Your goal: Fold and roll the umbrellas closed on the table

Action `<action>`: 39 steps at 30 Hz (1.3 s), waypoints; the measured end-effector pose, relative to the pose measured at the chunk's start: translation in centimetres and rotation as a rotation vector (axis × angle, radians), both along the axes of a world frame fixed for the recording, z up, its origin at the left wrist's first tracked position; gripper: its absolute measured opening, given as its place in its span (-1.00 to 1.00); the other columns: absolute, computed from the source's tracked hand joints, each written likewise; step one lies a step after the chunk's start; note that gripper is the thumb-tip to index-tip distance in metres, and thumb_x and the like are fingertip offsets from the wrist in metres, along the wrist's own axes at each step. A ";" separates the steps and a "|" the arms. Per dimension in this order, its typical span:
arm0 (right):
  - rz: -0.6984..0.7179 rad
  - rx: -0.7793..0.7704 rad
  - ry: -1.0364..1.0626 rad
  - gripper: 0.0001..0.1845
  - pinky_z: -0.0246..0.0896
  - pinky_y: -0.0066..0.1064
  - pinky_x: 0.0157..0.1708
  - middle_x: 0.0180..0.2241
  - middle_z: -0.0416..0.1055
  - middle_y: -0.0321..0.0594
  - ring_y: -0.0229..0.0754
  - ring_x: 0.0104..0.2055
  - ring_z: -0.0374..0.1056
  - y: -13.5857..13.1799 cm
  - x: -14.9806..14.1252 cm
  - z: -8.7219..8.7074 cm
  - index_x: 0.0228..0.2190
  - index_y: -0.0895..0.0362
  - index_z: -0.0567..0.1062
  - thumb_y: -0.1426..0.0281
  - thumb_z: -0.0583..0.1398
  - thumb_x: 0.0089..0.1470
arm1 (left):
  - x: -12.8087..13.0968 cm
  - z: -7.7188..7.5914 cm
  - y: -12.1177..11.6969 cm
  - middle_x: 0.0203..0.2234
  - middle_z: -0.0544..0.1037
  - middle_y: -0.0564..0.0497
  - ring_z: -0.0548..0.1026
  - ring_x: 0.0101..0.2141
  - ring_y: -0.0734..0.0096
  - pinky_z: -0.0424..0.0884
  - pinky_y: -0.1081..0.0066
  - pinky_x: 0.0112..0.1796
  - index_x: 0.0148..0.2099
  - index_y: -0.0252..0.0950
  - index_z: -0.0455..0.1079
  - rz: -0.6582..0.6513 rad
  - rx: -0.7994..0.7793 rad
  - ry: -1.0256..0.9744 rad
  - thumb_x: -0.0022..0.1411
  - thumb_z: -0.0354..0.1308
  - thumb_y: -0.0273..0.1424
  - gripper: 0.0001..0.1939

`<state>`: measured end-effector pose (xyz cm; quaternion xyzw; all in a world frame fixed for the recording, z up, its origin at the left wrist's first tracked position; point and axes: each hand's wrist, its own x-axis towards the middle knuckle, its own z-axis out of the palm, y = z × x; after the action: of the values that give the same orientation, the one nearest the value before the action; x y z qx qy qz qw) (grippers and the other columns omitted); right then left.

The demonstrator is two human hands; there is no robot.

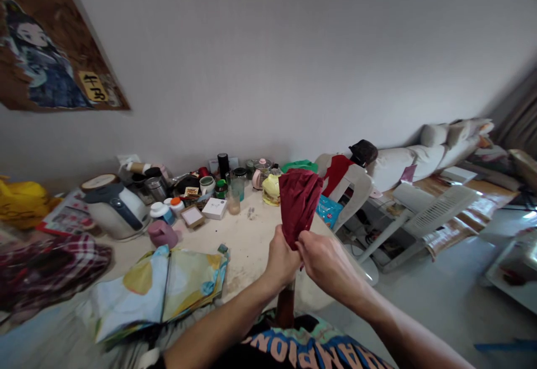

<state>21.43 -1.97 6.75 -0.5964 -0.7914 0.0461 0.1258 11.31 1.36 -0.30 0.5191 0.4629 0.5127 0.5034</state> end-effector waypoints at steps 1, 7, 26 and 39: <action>0.042 -0.029 0.165 -0.82 -0.01 -0.43 -0.51 -0.52 0.44 -0.18 -0.22 -0.50 0.33 0.5 0.5 -0.2 -0.49 0.17 0.40 0.48 0.06 0.13 | -0.2 0.0 0.2 -0.40 0.50 0.04 0.42 -0.41 0.41 0.32 0.48 -0.38 -0.20 -0.30 0.28 -0.040 -0.013 -0.053 -0.16 0.33 -0.45 -0.58; -0.012 -0.141 0.859 -0.72 0.21 -0.44 -0.42 -0.44 0.39 -0.26 -0.25 -0.42 0.31 2.8 2.9 -4.4 -0.30 0.16 0.42 0.23 0.20 0.00 | -1.1 0.4 2.5 -0.43 0.48 0.06 0.40 -0.45 0.50 0.36 0.50 -0.38 -0.21 -0.34 0.31 0.005 -0.018 -0.246 -0.11 0.31 -0.42 -0.62; -0.474 -0.293 0.679 -0.26 0.19 -0.30 -0.58 -0.58 0.24 -0.33 -0.14 -0.64 0.24 7.6 11.3 -25.5 0.07 0.27 0.16 0.29 0.07 -0.21 | -6.2 -12.7 1.6 -0.29 0.54 -0.12 0.49 -0.36 0.38 0.42 0.40 -0.31 -0.09 -0.39 0.42 0.025 -0.259 0.395 -0.01 0.23 -0.49 -0.63; -0.575 -0.330 0.171 -0.26 0.28 0.01 -0.27 -0.35 0.39 0.16 0.34 -0.20 0.40 10.1 14.7 -28.4 0.06 0.26 0.22 0.14 0.05 -0.14 | -21.0 -16.9 -9.9 0.02 0.30 -0.31 0.20 0.10 -0.06 0.05 -0.01 0.08 0.04 -0.41 0.28 0.831 -0.498 0.951 0.16 0.01 -0.50 -0.64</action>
<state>36.17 8.14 -21.67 -0.8013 -0.5595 0.1861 0.1013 -9.71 -8.55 -17.21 0.3356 0.8994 0.2574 0.1109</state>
